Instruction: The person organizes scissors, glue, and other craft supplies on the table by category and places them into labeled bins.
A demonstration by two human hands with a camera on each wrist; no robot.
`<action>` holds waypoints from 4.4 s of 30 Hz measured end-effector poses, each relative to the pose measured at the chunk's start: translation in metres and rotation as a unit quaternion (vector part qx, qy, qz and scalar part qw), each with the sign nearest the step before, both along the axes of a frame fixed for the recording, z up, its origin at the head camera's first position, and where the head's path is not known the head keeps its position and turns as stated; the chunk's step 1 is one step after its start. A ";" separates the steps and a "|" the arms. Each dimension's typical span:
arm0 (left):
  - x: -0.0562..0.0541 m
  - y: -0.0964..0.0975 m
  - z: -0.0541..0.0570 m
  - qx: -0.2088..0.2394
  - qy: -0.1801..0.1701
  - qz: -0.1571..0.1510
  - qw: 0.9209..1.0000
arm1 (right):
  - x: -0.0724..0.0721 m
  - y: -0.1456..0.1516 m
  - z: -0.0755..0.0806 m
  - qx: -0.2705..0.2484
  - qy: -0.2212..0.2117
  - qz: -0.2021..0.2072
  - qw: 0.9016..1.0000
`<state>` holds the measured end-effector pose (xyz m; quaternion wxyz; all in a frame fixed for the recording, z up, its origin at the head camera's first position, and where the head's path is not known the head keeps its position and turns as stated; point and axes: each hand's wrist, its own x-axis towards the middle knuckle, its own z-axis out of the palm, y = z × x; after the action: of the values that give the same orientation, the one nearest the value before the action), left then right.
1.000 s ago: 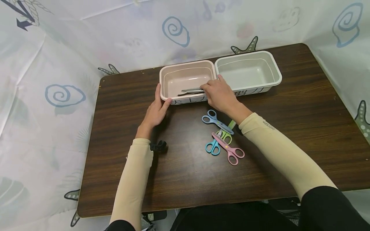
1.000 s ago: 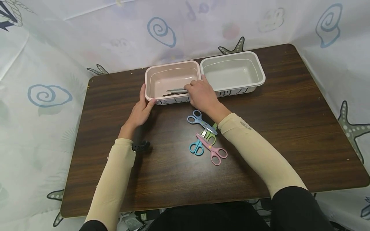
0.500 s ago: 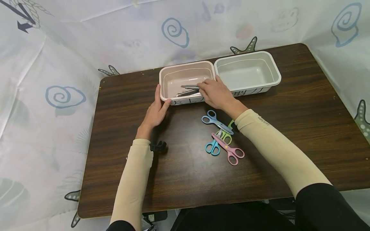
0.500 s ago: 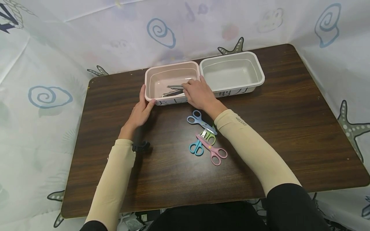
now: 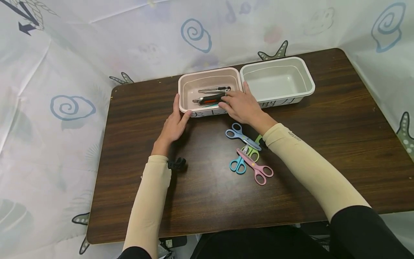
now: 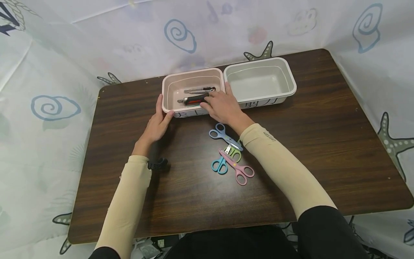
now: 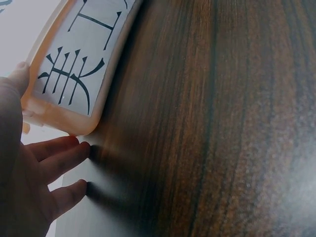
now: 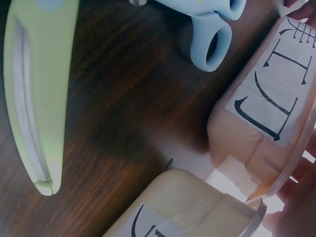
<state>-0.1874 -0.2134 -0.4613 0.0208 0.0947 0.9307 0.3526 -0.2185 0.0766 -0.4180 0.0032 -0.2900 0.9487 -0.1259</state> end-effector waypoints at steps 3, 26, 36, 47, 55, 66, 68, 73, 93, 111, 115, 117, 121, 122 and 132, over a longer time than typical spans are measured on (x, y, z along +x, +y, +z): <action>0.000 0.000 0.000 -0.001 0.000 0.000 1.000 | 0.002 0.002 -0.001 -0.004 0.000 0.002 1.000; 0.000 0.000 0.001 -0.004 0.001 -0.001 1.000 | 0.047 0.030 0.024 -0.094 0.012 0.004 0.995; -0.002 -0.002 -0.003 -0.004 0.002 0.000 1.000 | 0.088 0.036 0.020 -0.049 -0.058 -0.111 0.991; -0.001 -0.002 -0.002 -0.006 -0.003 -0.003 1.000 | 0.118 0.037 -0.004 -0.016 -0.121 -0.138 0.983; -0.001 -0.002 -0.002 -0.006 -0.002 0.000 1.000 | 0.120 0.040 -0.018 -0.015 -0.123 -0.136 0.983; -0.001 -0.001 -0.003 -0.001 -0.002 0.000 1.000 | 0.119 0.042 -0.022 -0.027 -0.151 -0.139 0.978; -0.001 -0.001 -0.002 0.000 -0.001 -0.001 1.000 | 0.118 0.042 -0.022 -0.026 -0.151 -0.141 0.978; 0.000 -0.001 -0.001 0.001 0.002 0.000 1.000 | 0.117 0.042 -0.022 -0.025 -0.151 -0.144 0.978; 0.000 -0.001 -0.001 -0.004 0.002 0.000 1.000 | 0.119 0.044 -0.023 -0.048 -0.086 -0.143 0.985; -0.001 -0.001 -0.003 -0.001 0.002 0.002 1.000 | 0.116 0.047 -0.015 -0.075 -0.052 -0.101 0.991; 0.000 -0.001 -0.003 -0.002 0.002 0.004 1.000 | 0.114 0.051 -0.008 -0.094 -0.051 -0.093 0.990; 0.000 -0.002 -0.003 -0.004 0.002 0.005 1.000 | 0.112 0.054 -0.006 -0.101 -0.043 -0.092 0.990; 0.000 -0.002 -0.003 -0.005 0.000 0.007 1.000 | 0.106 0.062 0.001 -0.126 -0.012 -0.098 0.987; 0.000 -0.002 -0.003 -0.005 -0.001 0.006 1.000 | 0.104 0.065 0.003 -0.140 -0.005 -0.099 0.985; -0.001 -0.002 -0.005 -0.007 -0.002 0.008 1.000 | 0.069 0.089 0.016 -0.278 0.071 -0.145 0.947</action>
<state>-0.1886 -0.2158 -0.4660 0.0209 0.0864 0.9339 0.3463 -0.1500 0.1655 -0.4015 -0.1635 -0.1469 0.9056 -0.3627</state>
